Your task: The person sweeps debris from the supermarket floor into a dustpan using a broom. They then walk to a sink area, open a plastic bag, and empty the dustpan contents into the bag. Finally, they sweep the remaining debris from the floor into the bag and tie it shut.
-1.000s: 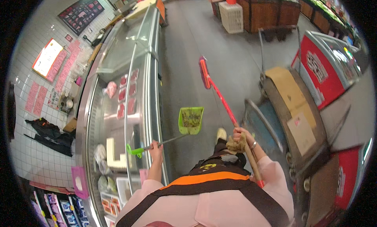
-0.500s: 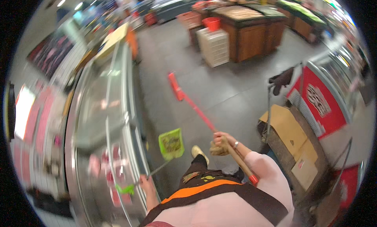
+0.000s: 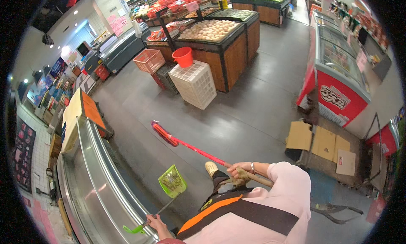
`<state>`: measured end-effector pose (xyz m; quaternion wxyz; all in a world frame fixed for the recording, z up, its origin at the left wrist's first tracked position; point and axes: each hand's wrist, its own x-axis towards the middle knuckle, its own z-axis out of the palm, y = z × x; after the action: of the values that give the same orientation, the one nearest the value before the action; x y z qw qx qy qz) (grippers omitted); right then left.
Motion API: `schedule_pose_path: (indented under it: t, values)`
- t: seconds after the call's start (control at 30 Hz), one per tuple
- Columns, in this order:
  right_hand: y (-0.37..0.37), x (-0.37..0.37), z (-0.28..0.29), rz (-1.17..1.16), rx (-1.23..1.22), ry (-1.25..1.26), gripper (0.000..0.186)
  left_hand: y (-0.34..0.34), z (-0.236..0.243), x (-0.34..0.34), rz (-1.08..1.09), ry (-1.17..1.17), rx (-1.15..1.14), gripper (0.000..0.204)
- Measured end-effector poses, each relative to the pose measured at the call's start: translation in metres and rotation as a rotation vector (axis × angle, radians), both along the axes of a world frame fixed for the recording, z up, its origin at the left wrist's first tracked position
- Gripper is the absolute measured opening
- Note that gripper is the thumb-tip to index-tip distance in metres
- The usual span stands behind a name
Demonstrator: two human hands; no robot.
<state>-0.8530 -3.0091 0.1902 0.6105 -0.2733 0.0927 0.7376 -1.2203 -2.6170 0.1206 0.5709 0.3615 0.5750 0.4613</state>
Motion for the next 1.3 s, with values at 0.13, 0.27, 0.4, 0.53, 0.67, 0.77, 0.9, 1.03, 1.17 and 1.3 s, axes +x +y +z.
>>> schedule_pose_path:
  t: [0.13,0.27,0.4,0.53,0.67,0.77,0.9,1.03,1.17,1.3]
  values:
    - [0.144,0.114,-0.014,0.029,-0.065,-0.055,0.016,0.117,-0.005,0.078,0.081,-0.02,-0.104,0.037]
    - [0.304,0.224,0.014,0.128,0.041,-0.06,0.021,0.225,0.005,0.156,0.156,0.005,-0.046,0.044]
    - [0.472,0.322,0.029,0.161,0.074,-0.109,0.013,0.335,-0.01,0.201,-0.096,0.66,0.208,0.046]
    - [0.644,0.406,0.05,0.188,0.203,-0.252,0.013,0.475,-0.031,0.259,-0.323,0.904,0.503,0.044]
    - [0.784,0.456,0.103,0.229,0.295,-0.407,0.021,0.618,-0.005,0.357,-0.161,0.73,0.371,0.032]
    - [0.858,0.509,0.117,0.346,0.424,-0.647,0.018,0.729,0.017,0.428,-0.176,0.582,0.29,0.024]
    - [0.967,0.604,0.077,0.261,-0.024,-0.998,0.03,0.867,0.052,0.538,0.054,0.142,0.034,0.038]
    - [1.118,0.684,0.079,0.172,-0.333,-1.129,0.024,1.021,0.006,0.6,0.099,-0.053,0.02,0.04]
    - [1.242,0.779,-0.028,0.108,-0.145,-1.259,0.018,1.151,-0.004,0.679,0.109,-0.092,-0.054,0.024]
    - [1.368,0.863,-0.026,0.246,-0.147,-1.201,0.017,1.234,0.009,0.748,0.167,-0.135,-0.024,0.024]
